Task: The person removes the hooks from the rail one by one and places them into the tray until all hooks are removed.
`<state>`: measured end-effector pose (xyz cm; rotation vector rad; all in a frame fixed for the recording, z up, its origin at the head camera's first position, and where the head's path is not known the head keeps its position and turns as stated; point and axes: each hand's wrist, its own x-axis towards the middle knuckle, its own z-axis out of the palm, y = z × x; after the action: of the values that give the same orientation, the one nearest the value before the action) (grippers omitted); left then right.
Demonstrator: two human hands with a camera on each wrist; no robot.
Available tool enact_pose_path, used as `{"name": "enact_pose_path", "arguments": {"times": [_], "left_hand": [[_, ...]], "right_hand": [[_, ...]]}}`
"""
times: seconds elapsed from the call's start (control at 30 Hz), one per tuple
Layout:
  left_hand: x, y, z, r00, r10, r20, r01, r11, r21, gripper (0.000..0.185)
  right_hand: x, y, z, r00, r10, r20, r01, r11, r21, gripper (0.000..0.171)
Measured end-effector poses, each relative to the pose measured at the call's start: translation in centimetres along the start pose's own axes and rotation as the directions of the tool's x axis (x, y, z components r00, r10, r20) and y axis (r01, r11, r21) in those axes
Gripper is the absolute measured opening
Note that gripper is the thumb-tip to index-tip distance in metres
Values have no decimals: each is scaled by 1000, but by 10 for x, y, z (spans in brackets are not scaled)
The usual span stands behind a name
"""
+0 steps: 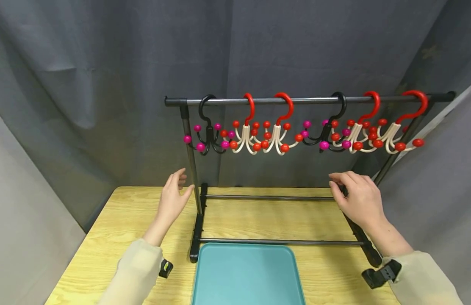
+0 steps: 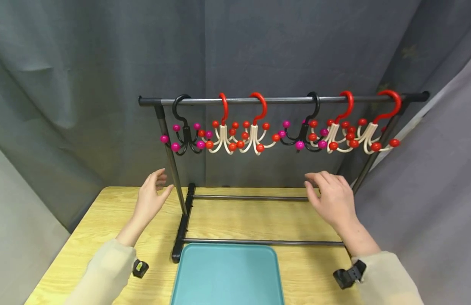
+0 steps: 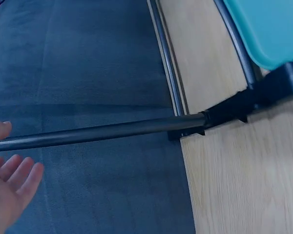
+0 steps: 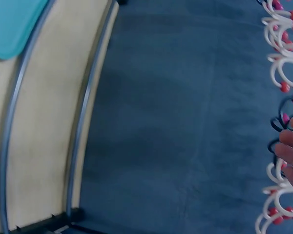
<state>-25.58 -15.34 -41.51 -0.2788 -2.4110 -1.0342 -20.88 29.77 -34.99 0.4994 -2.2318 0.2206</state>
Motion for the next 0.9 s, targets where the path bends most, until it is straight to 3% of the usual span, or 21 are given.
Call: {"name": "enact_pose_path", "arguments": {"times": [0.23,0.4,0.57,0.7,0.9], "left_hand": [[15,1,7,994,-101,-37,93,981,-171,58],[23,1,11,991,-126,-47,114,972,-207,57],[33,0,15,992,-106,-66,91,975,-200,55],[41,3,20,992,-91,-85,73,978,-198,51],[42,4,23,986,-106,-128,78,975,-207,45]], "right_hand": [[13,13,-20,994,98,-48,-99,995,-11,18],[21,25,-31,988,135,-75,-138,990,-32,18],[36,39,-42,971,204,-123,-210,977,-32,19],[50,53,-50,932,326,-158,-332,943,-9,23],[72,75,-57,833,506,-225,-515,857,20,29]]}}
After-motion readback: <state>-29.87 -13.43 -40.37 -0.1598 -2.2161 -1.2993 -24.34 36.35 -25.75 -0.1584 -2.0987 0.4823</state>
